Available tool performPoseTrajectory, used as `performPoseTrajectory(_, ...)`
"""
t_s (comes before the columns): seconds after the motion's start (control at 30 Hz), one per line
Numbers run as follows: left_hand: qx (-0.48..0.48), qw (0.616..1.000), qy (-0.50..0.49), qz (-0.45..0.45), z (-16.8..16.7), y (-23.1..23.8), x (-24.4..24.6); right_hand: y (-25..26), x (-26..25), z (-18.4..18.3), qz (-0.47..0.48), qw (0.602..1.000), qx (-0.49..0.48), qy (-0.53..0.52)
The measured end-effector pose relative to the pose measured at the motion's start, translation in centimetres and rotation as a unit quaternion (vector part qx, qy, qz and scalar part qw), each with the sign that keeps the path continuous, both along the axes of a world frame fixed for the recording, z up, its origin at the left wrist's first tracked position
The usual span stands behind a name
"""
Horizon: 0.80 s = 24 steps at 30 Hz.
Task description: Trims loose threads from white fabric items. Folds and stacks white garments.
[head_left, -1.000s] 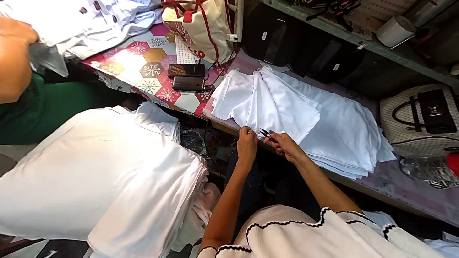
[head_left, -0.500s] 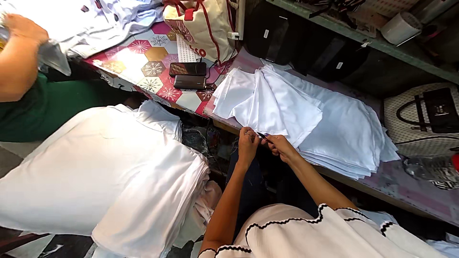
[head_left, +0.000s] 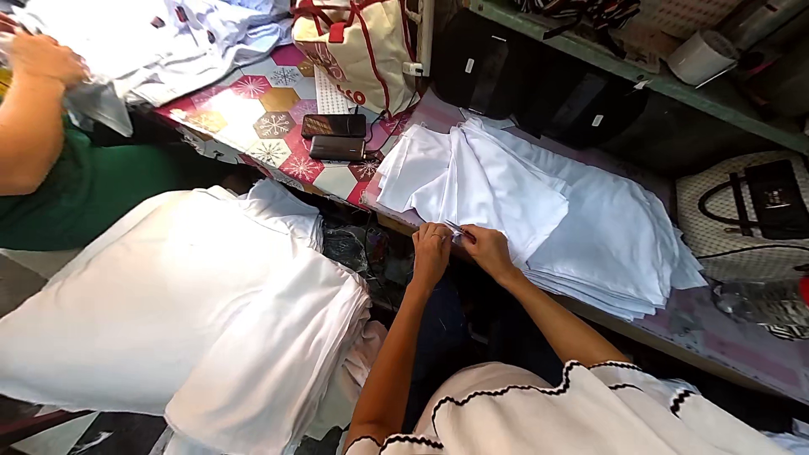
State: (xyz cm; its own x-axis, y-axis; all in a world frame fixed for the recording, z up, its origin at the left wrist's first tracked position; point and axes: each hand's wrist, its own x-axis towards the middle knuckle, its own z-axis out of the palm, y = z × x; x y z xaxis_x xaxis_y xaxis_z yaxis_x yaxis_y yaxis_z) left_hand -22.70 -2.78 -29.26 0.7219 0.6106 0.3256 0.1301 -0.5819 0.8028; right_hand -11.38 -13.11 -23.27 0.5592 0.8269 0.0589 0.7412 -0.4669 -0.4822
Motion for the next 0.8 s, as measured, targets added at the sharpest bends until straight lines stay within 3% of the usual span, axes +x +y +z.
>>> performPoseTrajectory(0.07,-0.078,0.997,-0.005,-0.027,0.0,1.0,-0.5,0.9,1.3,1.7,0.000,0.991,-0.050,0.124)
performPoseTrajectory(0.13,-0.083,0.996,-0.004,-0.032,-0.3,1.4,-0.3,1.6,2.6,2.6,0.000,0.980,-0.069,0.187)
performPoseTrajectory(0.37,0.088,0.995,0.030,-0.049,-0.9,1.7,-0.2,1.5,2.4,3.4,0.056,0.977,-0.198,0.056)
performPoseTrajectory(0.47,0.095,0.995,-0.024,-0.030,-1.7,1.9,-0.2,0.9,2.3,2.1,0.065,0.984,-0.166,0.010)
performPoseTrajectory(0.67,0.039,0.998,-0.013,-0.049,-0.8,3.0,-0.3,1.9,4.9,3.1,0.067,0.973,-0.157,0.156)
performPoseTrajectory(0.8,-0.033,0.999,-0.018,-0.038,0.2,3.3,0.0,2.0,5.7,3.3,0.075,0.981,-0.095,0.152)
